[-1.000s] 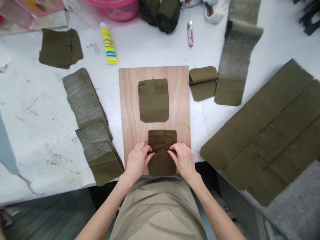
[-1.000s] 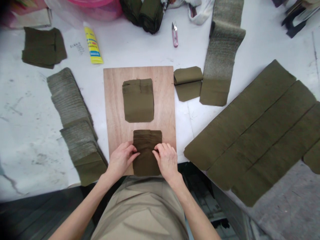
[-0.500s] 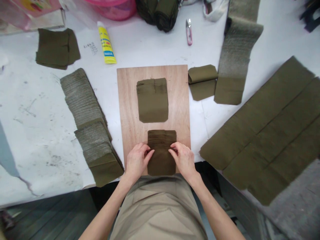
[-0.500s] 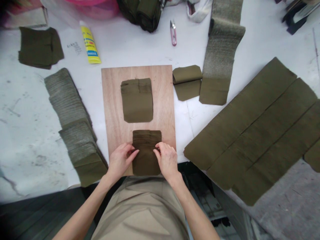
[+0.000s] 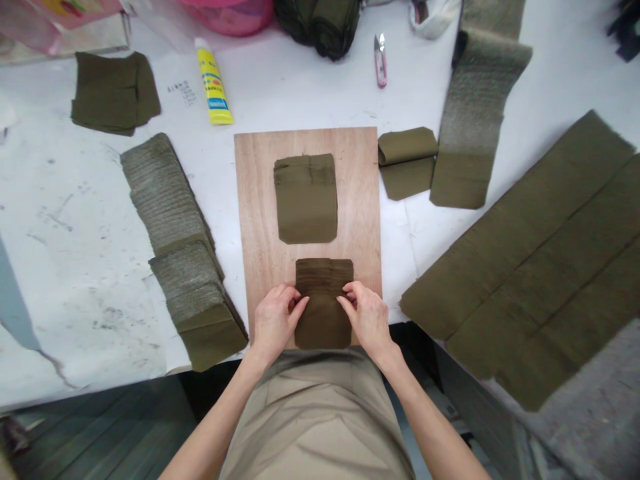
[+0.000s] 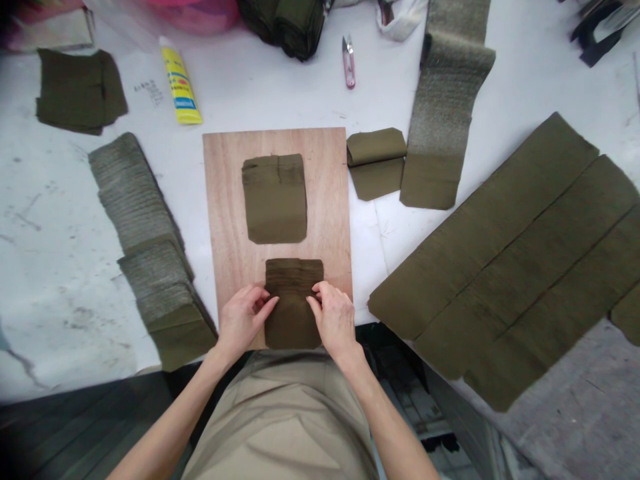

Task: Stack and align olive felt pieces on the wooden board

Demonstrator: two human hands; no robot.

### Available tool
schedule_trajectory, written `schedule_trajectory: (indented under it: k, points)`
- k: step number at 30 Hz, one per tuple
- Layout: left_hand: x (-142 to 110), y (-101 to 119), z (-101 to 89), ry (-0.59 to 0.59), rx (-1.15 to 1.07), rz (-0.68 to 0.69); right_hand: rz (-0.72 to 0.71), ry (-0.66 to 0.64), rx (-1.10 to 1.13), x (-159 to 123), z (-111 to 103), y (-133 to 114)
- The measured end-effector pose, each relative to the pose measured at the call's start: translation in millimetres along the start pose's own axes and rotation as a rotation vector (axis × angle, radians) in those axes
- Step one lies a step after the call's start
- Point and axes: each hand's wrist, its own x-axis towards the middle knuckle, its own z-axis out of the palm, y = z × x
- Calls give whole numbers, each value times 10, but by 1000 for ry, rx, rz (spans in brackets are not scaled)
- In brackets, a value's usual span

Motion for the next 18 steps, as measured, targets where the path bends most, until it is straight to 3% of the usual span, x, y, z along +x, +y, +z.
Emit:
schedule_trajectory:
  k: [18]
  points:
    - [6, 14, -2, -11, -17, -11, -35, 28, -75, 2, 6, -25]
